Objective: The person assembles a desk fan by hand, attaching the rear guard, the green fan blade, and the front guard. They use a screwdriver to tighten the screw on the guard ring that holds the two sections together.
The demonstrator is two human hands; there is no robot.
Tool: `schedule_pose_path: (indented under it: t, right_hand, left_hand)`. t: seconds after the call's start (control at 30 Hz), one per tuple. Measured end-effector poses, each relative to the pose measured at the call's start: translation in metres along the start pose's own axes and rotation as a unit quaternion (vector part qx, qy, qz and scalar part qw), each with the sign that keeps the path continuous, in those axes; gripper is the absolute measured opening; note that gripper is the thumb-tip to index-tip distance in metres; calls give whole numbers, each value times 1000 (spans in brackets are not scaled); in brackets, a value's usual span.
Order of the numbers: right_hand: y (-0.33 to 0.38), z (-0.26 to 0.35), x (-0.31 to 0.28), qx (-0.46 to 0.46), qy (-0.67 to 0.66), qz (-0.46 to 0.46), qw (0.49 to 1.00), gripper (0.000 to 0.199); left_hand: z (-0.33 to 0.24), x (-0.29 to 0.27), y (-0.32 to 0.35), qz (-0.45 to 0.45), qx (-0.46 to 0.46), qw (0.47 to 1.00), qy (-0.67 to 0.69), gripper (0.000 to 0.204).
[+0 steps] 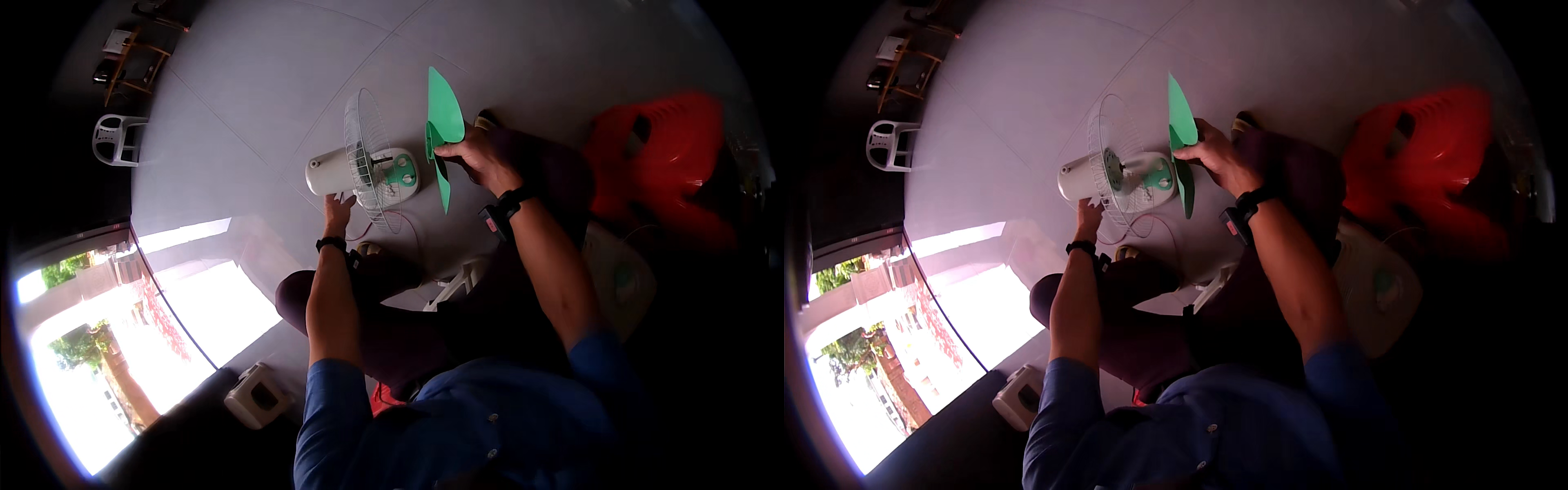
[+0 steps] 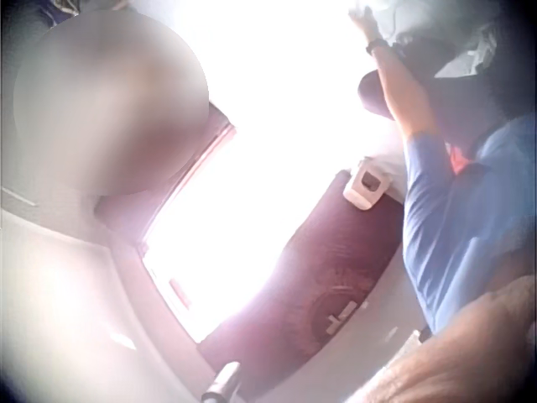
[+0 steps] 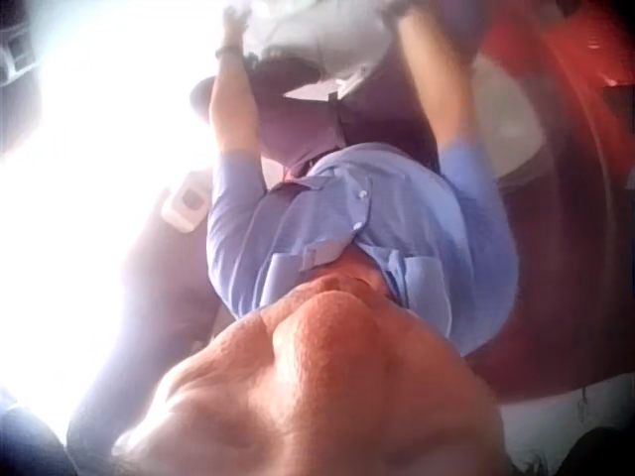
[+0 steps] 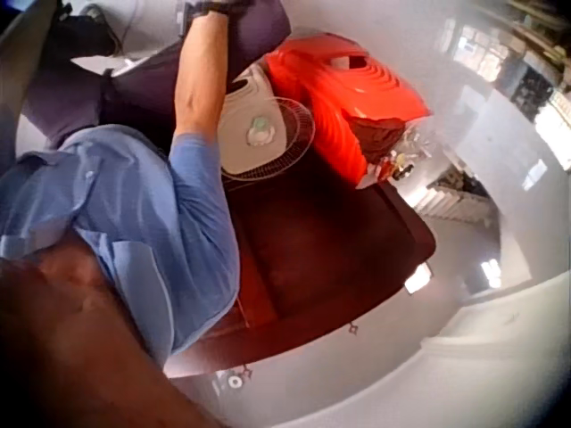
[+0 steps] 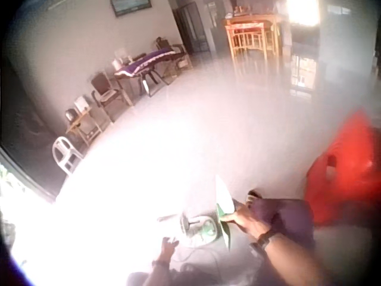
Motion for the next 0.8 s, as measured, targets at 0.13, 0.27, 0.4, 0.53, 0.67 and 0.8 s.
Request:
schedule_pose_path:
  t: [0.13,0.27,0.4,0.53,0.67,0.8]
  right_hand:
    - [8,19,8,4,9,-18,1000,37]
    - [7,27,20,-1,61,-9,998,34]
    - [4,29,31,16,75,0,997,38]
    - [4,28,36,23,64,-14,998,39]
    - [0,28,35,48,27,-16,998,40]
    - [1,41,42,-35,-11,10,999,41]
  left_hand:
    - [-4,26,-21,68,37,993,85,43]
    - [-23,30,-26,74,112,985,-108,27]
    - [7,35,-30,18,274,931,-239,19]
    - [24,44,-43,21,268,931,-247,16]
    - [12,47,-40,-6,298,927,-228,16]
    - [-45,36,-7,63,242,964,-94,18]
Point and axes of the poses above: each hand's wrist, its own y-axis away from the middle knuckle, its own x-axis out of the palm, z = x × y, the point moved 3 cm from there along -y, towards the middle knuckle, and after that the axes turned 10 degrees about -x, right-handed, at the moved point
